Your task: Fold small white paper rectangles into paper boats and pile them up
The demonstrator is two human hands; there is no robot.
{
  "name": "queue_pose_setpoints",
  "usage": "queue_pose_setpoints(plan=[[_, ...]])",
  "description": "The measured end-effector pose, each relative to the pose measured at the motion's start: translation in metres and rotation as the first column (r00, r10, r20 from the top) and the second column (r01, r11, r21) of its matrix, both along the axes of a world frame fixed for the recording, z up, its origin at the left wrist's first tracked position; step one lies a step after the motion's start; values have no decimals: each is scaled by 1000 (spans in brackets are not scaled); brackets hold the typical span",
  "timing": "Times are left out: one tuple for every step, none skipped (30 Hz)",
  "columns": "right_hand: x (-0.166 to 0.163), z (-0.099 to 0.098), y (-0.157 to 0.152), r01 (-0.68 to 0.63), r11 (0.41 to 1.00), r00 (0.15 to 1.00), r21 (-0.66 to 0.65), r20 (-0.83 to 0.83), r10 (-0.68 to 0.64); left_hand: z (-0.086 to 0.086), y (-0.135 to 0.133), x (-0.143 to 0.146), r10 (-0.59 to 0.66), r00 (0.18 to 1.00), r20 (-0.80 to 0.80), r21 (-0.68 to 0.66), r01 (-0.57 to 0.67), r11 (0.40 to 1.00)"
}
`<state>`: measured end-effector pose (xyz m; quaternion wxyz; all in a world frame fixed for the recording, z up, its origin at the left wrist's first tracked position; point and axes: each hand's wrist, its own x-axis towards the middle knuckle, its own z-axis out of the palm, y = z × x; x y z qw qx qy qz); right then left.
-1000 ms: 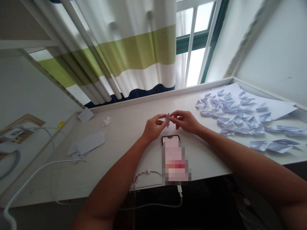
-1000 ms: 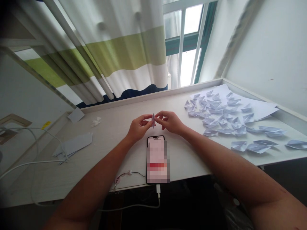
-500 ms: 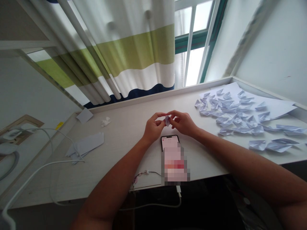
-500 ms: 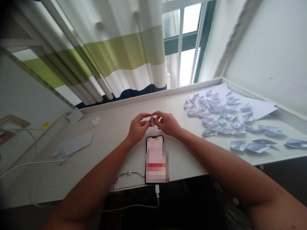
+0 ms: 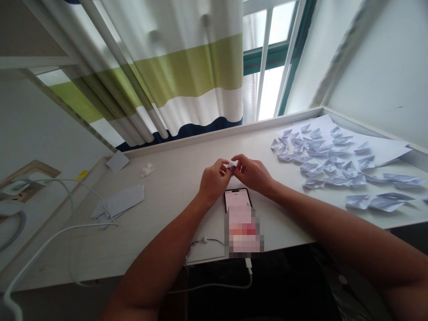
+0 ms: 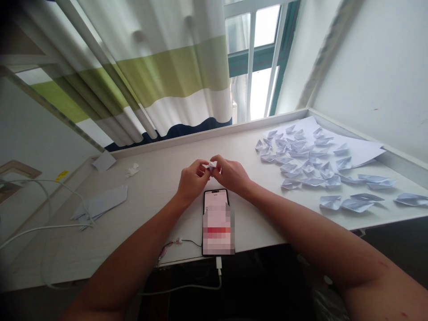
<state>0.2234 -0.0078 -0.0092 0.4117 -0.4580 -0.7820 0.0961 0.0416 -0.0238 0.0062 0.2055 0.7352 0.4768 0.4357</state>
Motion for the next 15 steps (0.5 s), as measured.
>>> queue_pose_setpoints(plan=[[-1, 0, -1, 26, 1000, 1000, 8, -2, -26, 0, -1, 0, 12, 1000, -11, 13, -12, 1000], [-1, 0, -1, 36, 999, 999, 10, -5, -36, 1, -1, 1, 16, 1000, -13, 21, -16, 1000], [-1, 0, -2, 31, 999, 999, 8, -9, -31, 0, -1, 1, 16, 1000, -1, 21, -16, 1000], [-1, 1, -2, 14, 1000, 1000, 7, -13, -13, 0, 0, 1, 14, 1000, 25, 13, -14, 1000], [0, 2, -3, -12, 1000, 1000, 5, -17, 12, 0, 0, 1, 9, 998, 65, -8, -9, 1000], [0, 2, -2, -38, 999, 999, 6, -23, 38, -1, 1, 1, 2, 993, 119, -39, 3, 999], [1, 3, -2, -62, 998, 998, 8, -30, 63, -2, 2, 1, -8, 983, 183, -76, 22, 997], [2, 3, -1, -80, 997, 996, 12, -42, 81, -2, 4, 1, -21, 968, 251, -114, 51, 992], [3, 3, -1, -96, 995, 994, 15, -57, 96, -3, 5, 2, -36, 948, 317, -150, 87, 985], [4, 3, 0, -110, 994, 991, 17, -76, 111, -3, 6, 2, -49, 925, 377, -178, 124, 976], [4, 3, 1, -122, 992, 988, 21, -96, 124, -3, 7, 2, -56, 903, 426, -200, 155, 968], [5, 3, 2, -133, 991, 984, 25, -116, 135, -3, 8, 1, -57, 883, 466, -219, 178, 959], [5, 3, 3, -141, 990, 980, 28, -135, 143, -3, 9, 1, -56, 865, 498, -239, 199, 950], [6, 3, 4, -149, 988, 977, 30, -151, 152, -3, 10, 1, -55, 849, 525, -258, 220, 941], [6, 4, 4, -156, 987, 973, 31, -167, 159, -3, 11, 1, -57, 835, 547, -275, 244, 930]])
